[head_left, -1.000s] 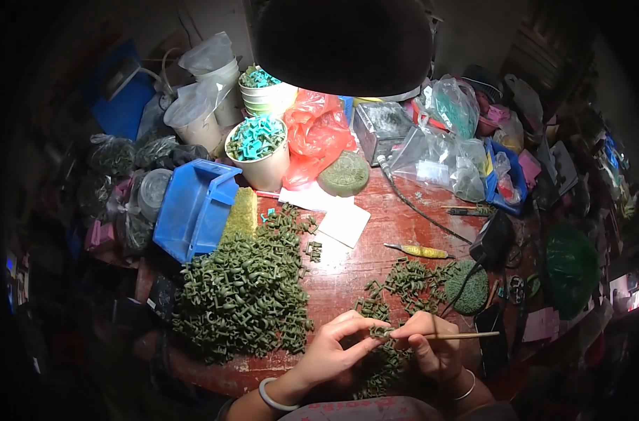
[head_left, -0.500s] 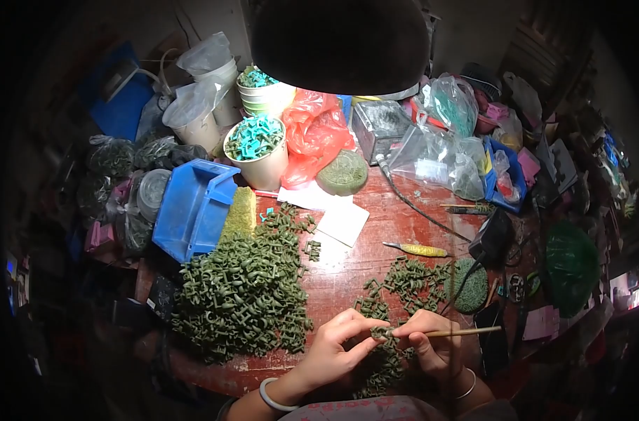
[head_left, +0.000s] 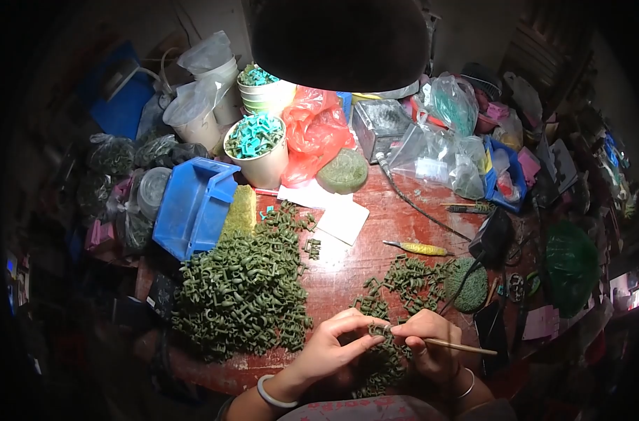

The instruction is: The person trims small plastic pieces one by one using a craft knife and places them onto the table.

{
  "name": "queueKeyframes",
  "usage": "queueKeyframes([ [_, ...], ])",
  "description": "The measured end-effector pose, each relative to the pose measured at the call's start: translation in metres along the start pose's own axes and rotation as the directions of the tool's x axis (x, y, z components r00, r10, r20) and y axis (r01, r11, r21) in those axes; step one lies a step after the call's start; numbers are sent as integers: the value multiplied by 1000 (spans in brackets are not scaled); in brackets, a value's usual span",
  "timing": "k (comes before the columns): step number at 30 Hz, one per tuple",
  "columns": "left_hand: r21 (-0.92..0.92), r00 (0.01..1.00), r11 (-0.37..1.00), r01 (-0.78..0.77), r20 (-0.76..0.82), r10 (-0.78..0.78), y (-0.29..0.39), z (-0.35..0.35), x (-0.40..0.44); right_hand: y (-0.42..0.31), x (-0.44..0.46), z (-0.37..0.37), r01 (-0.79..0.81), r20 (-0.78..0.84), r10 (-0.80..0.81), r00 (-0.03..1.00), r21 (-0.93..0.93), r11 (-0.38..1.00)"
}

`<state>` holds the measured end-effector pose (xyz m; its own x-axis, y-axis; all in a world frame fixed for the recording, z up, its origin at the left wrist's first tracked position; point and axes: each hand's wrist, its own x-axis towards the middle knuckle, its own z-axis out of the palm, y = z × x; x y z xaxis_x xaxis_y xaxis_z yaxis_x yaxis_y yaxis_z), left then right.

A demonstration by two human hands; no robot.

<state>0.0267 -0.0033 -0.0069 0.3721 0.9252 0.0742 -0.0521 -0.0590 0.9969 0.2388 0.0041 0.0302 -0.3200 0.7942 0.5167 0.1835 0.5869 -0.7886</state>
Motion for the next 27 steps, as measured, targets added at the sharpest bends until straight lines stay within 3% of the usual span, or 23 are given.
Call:
queueKeyframes([
  [5, 81, 999, 996, -37, -1, 37, 5, -1, 2, -1, -2, -2, -65, 119, 61, 991, 34, 997],
  [10, 221, 998, 975, -29, -55, 42, 14, 3, 0, -2, 1, -5, -120, 72, 115, 991, 70, 990],
  [15, 358, 991, 933, -37, -110, 81, 14, 7, -2, -2, 1, -8, -93, 132, 98, 986, -41, 995],
  [25, 385, 988, 921, -54, -111, 104, 12, 8, -2, 1, 0, -3, -74, 142, 75, 987, -9, 997],
  [27, 391, 987, 918, -56, -115, 110, 12, 8, -2, 2, 1, 2, -9, 79, 11, 997, -28, 1000],
])
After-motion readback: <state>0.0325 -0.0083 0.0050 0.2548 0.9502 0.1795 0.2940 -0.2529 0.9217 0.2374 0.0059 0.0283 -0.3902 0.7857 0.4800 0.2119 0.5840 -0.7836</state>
